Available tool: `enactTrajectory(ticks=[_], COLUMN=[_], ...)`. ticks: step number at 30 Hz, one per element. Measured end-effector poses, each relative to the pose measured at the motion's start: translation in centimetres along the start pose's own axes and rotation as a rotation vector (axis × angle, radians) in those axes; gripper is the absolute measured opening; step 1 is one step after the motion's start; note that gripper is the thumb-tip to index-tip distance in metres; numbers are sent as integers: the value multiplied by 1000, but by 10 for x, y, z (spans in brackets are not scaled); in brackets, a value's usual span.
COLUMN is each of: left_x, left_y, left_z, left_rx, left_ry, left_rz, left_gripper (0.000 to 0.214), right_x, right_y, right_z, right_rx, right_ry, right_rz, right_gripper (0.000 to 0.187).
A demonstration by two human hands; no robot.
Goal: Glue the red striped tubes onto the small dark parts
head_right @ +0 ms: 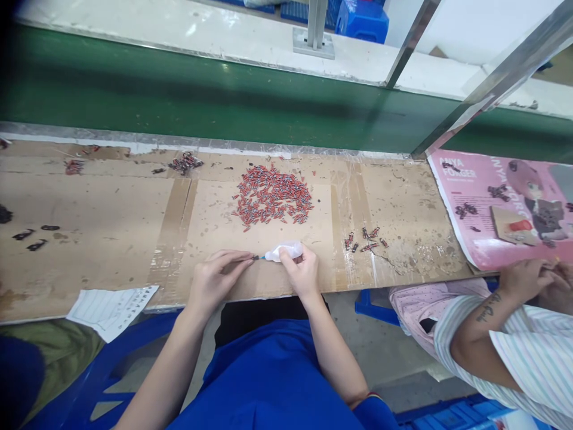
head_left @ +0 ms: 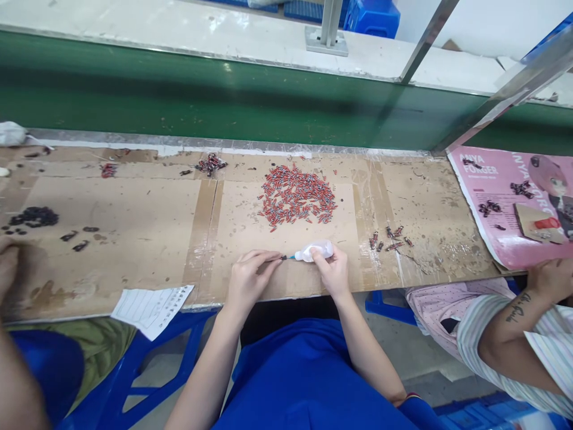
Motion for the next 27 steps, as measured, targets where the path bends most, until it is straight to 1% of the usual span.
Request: enactTrajectory(ticks=[4, 8, 10, 12, 15, 18, 20, 21, 22, 24, 25, 26, 27], left_x=[0, 5, 10, 16, 29, 41, 47, 49, 50, 48, 44, 39, 31], left_y=[0, 1, 3, 8, 20, 34, 42, 44, 45, 45, 44, 42, 40], left_z=[1, -1, -3, -5, -8, -5, 0, 3, 6, 9, 8, 7, 5], left_rx=[3, 36, 67, 74, 21, -19, -9, 2, 12, 8, -9, -32, -54], left_ry=[-21, -118, -179, -188, -92, 56, 121, 138, 149, 161, 161, 155, 141], left_rz=[-26, -74, -111, -145, -148, -110, -70, -49, -30, -8, 0, 15, 43], left_gripper=[14, 18, 22, 24, 23, 21, 18, 17, 17, 18, 19, 19, 18], right_x=[-2, 0, 3, 7, 8, 3, 1, 2, 3, 7, 9, 10, 11], right_y=[2, 7, 10, 14, 22, 28, 28, 25, 19, 3, -7, -17, -25], right_z=[-3, -16, -25, -32, -38, -38, -38, -39, -41, -42, -41, -38, -32], right_rx=[-46, -83, -86, -102, -136, -123, -122, -147, -203, -379, -470, -513, -470], right_ry=[70, 198, 189, 149, 65, -15, -54, -69, -79, -90, -91, -86, -76], right_rz=[12, 36, 11, -46, -130, -132, -137, -163, -204, -302, -337, -346, -323], right_gripper=[20, 25, 28, 35, 43, 45, 51, 56, 60, 62, 56, 47, 39])
Point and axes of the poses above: each hand's wrist, its own y-axis towards the middle knuckle, its own z-axis out of the palm, x = y × z, the point moved 2 cm from there along y, towards the middle knuckle, and after that the axes turned 15 degrees about z, right-handed, at the moved point
